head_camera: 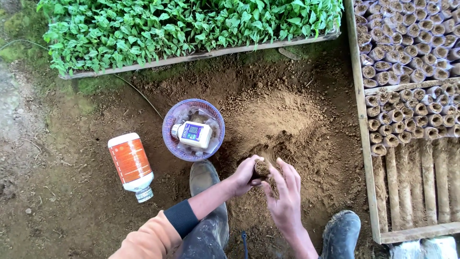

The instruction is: Filling small paper tubes with soil and placing them into a seedling tray.

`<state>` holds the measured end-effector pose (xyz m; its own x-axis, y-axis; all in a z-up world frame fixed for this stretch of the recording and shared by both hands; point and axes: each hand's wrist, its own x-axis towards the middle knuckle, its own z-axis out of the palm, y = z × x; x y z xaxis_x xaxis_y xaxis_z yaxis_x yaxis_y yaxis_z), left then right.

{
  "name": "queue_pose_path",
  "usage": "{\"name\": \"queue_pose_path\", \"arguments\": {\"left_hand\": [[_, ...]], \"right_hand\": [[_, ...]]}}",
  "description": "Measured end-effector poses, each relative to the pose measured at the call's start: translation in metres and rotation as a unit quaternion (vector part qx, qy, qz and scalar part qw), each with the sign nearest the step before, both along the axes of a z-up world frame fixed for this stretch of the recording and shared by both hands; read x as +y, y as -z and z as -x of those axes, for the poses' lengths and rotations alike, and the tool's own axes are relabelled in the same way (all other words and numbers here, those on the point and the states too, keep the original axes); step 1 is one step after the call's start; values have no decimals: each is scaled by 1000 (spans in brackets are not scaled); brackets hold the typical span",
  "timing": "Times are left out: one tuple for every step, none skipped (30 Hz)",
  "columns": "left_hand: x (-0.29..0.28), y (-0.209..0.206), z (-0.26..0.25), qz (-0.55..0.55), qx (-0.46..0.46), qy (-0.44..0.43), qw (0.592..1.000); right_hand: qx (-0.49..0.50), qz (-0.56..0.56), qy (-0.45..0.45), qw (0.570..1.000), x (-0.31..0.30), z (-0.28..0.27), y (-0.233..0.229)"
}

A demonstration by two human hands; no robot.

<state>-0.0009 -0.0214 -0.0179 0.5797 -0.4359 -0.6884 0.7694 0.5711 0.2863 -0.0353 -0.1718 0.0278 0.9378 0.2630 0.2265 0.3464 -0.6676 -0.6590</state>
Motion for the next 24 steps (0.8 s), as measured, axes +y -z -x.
{"name": "queue_pose_path", "arguments": {"left_hand": [[-1, 2, 0, -30, -13, 27, 999], [-2, 4, 2, -61, -24, 52, 996], [-3, 5, 3, -61, -24, 52, 996], [-3, 6, 4, -53, -19, 57, 997], [-3, 7, 5, -44, -15, 63, 997], [-1, 1, 3, -46, -14, 62, 997], [1, -5, 2, -39, -15, 63, 997], [2, -11, 2, -31, -15, 64, 997], [1, -8, 5, -31, -14, 64, 997], [1, -5, 5, -55, 9, 72, 996], [1, -2, 5, -80, 31, 80, 993], [1, -2, 5, -81, 30, 80, 993], [1, -2, 4, -71, 11, 82, 994], [0, -2, 6, -60, -5, 84, 995], [1, -2, 7, -60, -3, 84, 995], [2, -2, 6, -49, 9, 71, 996], [2, -2, 6, -38, 20, 58, 997], [2, -2, 6, -39, 19, 58, 997], [2, -1, 5, -45, 18, 60, 997], [2, -1, 8, -50, 19, 61, 997], [4, -3, 8, -50, 20, 61, 997], [4, -4, 8, -31, 21, 50, 998], [5, -6, 8, -11, 22, 38, 999], [5, -6, 6, -12, 21, 38, 999]], "right_hand": [[-4, 54, -14, 998, -2, 1, 6], [-8, 107, -30, 994, -4, 2, 11], [-8, 107, -30, 994, -5, 4, 12], [-15, 99, -35, 994, -6, 5, 13], [-22, 90, -40, 995, -6, 6, 13], [-23, 89, -40, 995, -7, 5, 14], [-26, 119, -47, 991, -8, 4, 15], [-27, 150, -54, 987, -11, 5, 16], [-26, 150, -54, 987, -12, 6, 17], [-1, 149, -61, 987, -12, 5, 19], [24, 149, -68, 986, -13, 3, 21], [23, 148, -68, 986, -13, 2, 20], [23, 156, -66, 985, -13, 1, 20], [25, 165, -64, 984, -14, 3, 19], [27, 165, -65, 984, -12, 3, 20], [24, 158, -75, 984, -11, 2, 20], [20, 150, -85, 985, -10, 1, 21], [19, 150, -84, 985, -10, 1, 21], [17, 176, -89, 980, -10, 1, 22], [18, 203, -94, 974, -10, 3, 22], [18, 203, -95, 974, -8, 3, 21], [10, 184, -89, 979, -7, 4, 20], [3, 166, -84, 983, -7, 4, 19], [1, 165, -85, 983, -7, 3, 20]]}}
